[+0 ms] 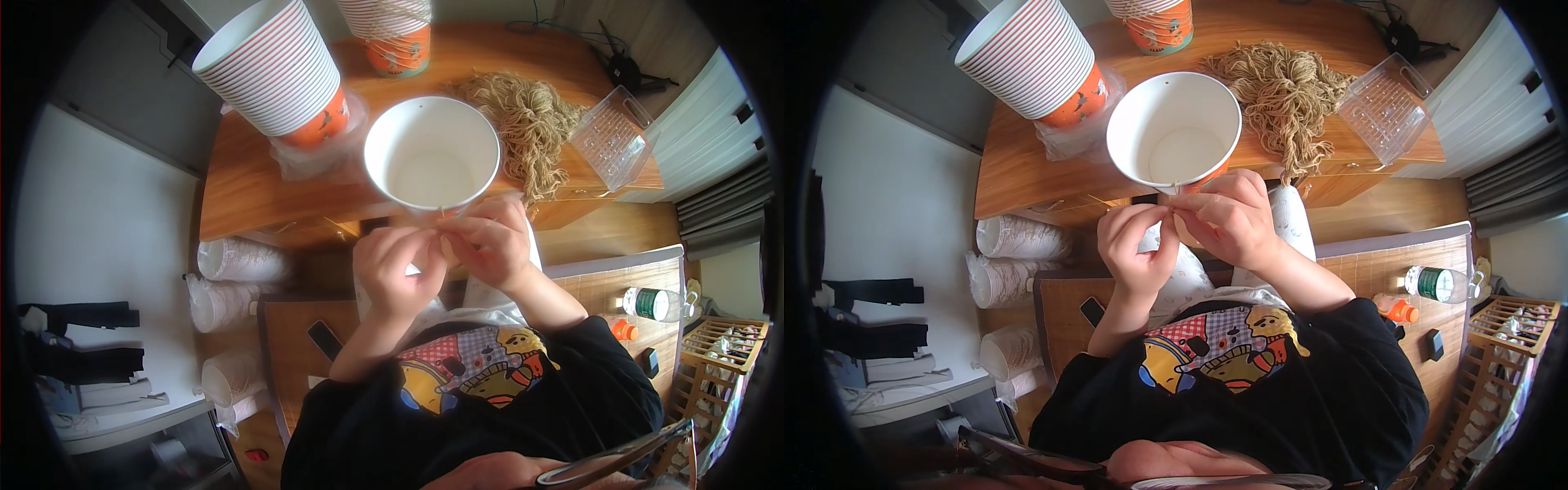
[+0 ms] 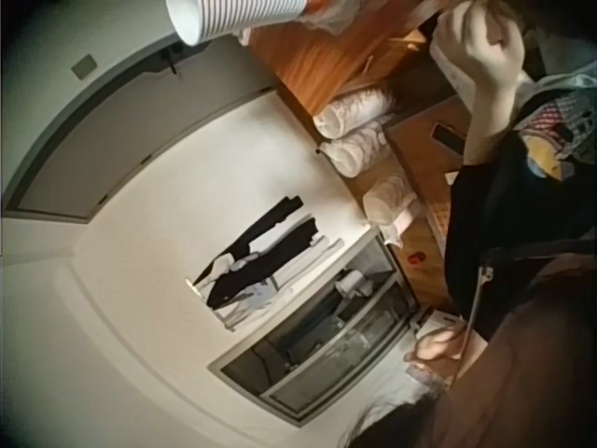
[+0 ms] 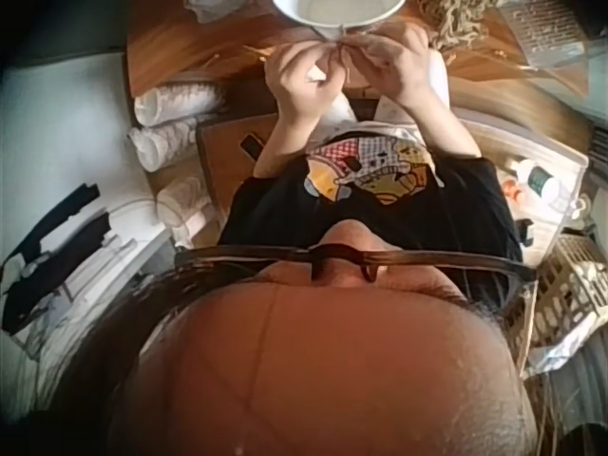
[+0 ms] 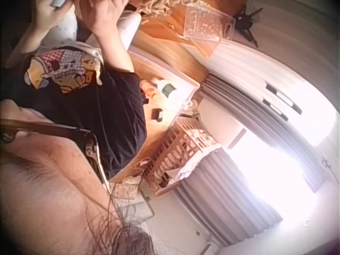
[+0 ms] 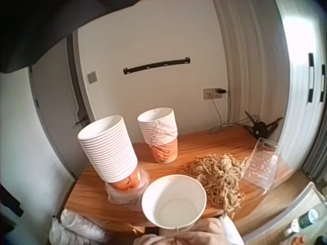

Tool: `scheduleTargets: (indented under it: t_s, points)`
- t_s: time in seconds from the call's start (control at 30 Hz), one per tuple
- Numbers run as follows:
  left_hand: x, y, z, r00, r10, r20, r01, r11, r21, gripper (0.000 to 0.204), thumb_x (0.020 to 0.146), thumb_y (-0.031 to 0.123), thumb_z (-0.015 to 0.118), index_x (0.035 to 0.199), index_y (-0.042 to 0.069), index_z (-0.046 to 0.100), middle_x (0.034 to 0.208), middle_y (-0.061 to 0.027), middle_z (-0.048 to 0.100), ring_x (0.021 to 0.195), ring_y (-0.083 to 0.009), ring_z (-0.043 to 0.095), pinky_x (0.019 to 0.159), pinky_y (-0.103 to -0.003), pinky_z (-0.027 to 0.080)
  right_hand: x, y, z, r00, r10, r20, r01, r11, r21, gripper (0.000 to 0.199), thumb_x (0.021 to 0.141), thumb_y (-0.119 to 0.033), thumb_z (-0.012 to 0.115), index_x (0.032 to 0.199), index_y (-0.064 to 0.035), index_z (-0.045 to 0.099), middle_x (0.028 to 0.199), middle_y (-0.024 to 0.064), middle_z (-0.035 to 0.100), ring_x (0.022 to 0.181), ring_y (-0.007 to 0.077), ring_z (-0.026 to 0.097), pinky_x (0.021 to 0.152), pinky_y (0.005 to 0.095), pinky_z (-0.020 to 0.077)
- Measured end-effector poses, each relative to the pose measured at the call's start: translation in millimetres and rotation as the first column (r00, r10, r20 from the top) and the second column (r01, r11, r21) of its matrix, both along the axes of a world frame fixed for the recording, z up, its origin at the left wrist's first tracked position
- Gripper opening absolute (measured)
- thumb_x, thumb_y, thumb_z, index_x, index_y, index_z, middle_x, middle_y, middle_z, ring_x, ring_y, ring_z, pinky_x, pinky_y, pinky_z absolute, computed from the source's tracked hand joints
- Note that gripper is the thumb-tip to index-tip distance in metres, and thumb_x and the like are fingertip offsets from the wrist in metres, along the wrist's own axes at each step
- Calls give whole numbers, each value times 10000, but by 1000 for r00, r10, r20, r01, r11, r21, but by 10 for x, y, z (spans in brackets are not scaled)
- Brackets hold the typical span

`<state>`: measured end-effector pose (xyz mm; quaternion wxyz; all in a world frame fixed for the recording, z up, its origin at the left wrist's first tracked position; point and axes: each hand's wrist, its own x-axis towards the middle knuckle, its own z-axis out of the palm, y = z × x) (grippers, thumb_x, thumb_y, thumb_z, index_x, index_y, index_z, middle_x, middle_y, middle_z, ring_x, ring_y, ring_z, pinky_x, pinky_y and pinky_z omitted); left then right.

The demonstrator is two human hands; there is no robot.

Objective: Attaching a twine handle to a decorative paper cup by threading it through pre-made holes and tying knots.

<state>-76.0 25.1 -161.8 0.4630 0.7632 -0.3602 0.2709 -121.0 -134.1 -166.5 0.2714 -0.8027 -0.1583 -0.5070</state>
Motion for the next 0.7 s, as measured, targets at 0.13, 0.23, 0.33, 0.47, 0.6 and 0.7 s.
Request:
scheduleTargets:
  t_s: [0.13,0.23,0.33,0.47,0.6,0.7]
  points:
    - [72,-31,-73,993,-104,-56,97,988,-119,103,691,55,719,790,39,698,733,-77,673,623,-253,633,554,-326,480,1,-9,-21,1000,22,-15,-22,1000,0,486,642,-53,836,1054,-114,586,919,4,670,807,178,615,718,317,435]
    - [55,-21,-69,970,-161,-182,132,978,-162,77,718,51,718,786,19,701,743,-99,679,642,-257,651,572,-313,498,0,-5,-33,1000,18,-18,-18,1000,-3,505,644,-51,832,1077,-114,580,927,5,668,821,180,620,732,318,439]
    - [38,-31,-64,957,-181,-227,141,973,-181,64,737,46,714,794,17,706,751,-107,683,648,-252,657,579,-312,499,-9,-1,-53,1000,2,-18,-2,1000,-4,527,648,-56,830,1102,-114,568,941,5,672,839,180,622,749,323,442]
    - [44,-44,-77,970,-169,-177,139,975,-171,63,743,57,713,791,18,703,747,-99,682,635,-250,649,567,-312,492,-27,6,-40,1000,-11,-16,11,1000,-6,539,658,-71,828,1122,-114,556,979,-4,686,849,177,621,763,328,442]
    - [39,-49,8,995,-96,-17,95,994,-52,72,722,65,714,783,34,693,736,-77,672,600,-243,621,542,-322,465,-33,12,-26,1000,-19,-16,19,1000,0,526,660,-76,829,1110,-110,559,998,-11,692,841,173,620,759,330,439]
    - [35,-56,19,998,-57,33,57,998,1,78,704,66,711,775,52,683,733,-66,662,591,-242,604,538,-333,450,-30,16,-35,1000,-22,-9,22,1000,16,501,658,-84,833,1079,-104,561,976,-21,697,834,171,619,748,328,435]
